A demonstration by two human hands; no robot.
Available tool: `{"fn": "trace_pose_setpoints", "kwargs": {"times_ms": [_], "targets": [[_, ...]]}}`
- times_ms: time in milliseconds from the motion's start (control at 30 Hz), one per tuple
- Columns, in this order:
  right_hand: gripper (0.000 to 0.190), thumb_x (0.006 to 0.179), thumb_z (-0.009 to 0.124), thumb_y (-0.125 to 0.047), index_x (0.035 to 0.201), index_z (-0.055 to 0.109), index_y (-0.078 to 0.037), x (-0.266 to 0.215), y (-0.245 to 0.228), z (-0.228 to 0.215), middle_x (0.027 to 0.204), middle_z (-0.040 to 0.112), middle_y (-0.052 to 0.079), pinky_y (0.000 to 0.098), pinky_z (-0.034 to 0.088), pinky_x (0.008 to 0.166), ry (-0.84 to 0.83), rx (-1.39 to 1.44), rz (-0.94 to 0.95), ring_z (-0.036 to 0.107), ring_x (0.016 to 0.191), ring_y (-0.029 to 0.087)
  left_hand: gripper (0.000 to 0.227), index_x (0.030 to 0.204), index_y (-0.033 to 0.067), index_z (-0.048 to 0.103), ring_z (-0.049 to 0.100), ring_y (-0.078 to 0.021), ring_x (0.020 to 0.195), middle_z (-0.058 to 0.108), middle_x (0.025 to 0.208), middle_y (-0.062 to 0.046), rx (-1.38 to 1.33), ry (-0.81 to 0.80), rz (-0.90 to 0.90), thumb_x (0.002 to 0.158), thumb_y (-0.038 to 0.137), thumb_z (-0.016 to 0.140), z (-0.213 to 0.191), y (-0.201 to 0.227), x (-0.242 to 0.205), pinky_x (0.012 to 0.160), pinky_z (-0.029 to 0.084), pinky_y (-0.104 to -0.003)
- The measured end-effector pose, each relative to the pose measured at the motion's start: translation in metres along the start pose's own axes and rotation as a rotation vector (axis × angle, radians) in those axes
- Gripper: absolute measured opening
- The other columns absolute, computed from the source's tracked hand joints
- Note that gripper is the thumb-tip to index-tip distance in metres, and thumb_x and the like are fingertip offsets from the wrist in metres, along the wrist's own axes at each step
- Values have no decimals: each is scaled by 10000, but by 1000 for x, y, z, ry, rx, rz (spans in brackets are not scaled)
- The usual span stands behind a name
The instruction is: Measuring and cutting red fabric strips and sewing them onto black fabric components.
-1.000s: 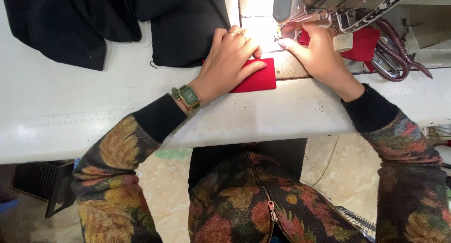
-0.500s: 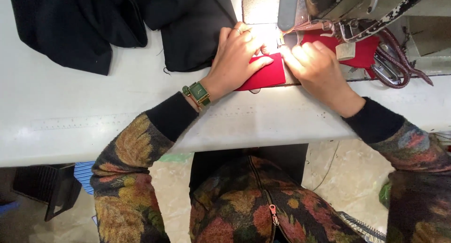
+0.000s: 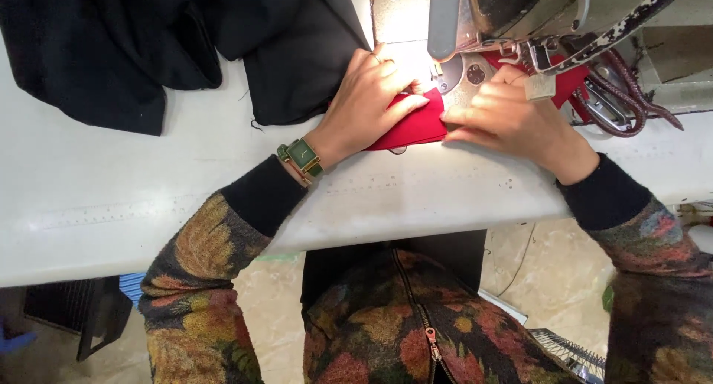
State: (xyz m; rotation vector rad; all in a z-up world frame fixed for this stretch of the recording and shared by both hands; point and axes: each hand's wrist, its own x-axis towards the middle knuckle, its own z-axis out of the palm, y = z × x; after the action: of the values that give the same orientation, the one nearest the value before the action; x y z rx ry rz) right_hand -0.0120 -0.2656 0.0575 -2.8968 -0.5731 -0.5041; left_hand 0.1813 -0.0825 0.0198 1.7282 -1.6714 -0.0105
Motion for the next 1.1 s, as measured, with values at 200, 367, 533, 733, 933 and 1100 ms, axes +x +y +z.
{"fn": "trace_pose_setpoints", "kwargs": {"times_ms": [200,367,533,733,933,1100], "targets": [[80,1068,710,-89,1122,768,-78,-5,-1,6,651,387,-6,333,379,706,56,24,-67,343,602,166,276,784,120,600,584,-212,1109,688,1171,10,-99,-67,-128,906,304,766,1,-2,2,904,373,-391],[100,1083,677,-40,1120,767,-63,-8,-2,7,648,378,-1,334,393,699,80,-27,-103,342,595,179,333,1062,77,552,626,-245,890,663,838,12,-61,-38,-162,983,365,697,1,-3,3,821,387,-386],[82,1070,703,-68,1067,784,-84,-10,0,9,641,446,-2,338,363,664,94,-36,-130,370,592,180,287,1034,69,546,623,-216,825,633,736,61,-69,-27,-192,923,287,696,1,-2,4,814,395,-367],[59,1053,751,-72,1009,784,-96,-9,0,12,625,421,-1,322,342,618,92,-25,-137,346,581,177,243,986,70,542,609,-213,797,598,736,42,-34,-10,-189,880,233,688,2,0,4,811,412,-374],[55,1057,739,-88,1028,785,-93,-8,-1,13,638,427,4,327,337,615,93,-13,-131,348,590,183,269,800,92,532,612,-249,872,631,868,-31,2,-8,-173,906,272,704,8,-5,1,813,397,-384],[65,1045,759,-36,1046,795,-91,-7,-1,13,638,411,9,325,320,606,111,-14,-134,329,594,182,330,734,78,537,617,-266,947,652,990,-66,-10,-8,-145,956,273,686,9,-6,1,820,387,-397]]}}
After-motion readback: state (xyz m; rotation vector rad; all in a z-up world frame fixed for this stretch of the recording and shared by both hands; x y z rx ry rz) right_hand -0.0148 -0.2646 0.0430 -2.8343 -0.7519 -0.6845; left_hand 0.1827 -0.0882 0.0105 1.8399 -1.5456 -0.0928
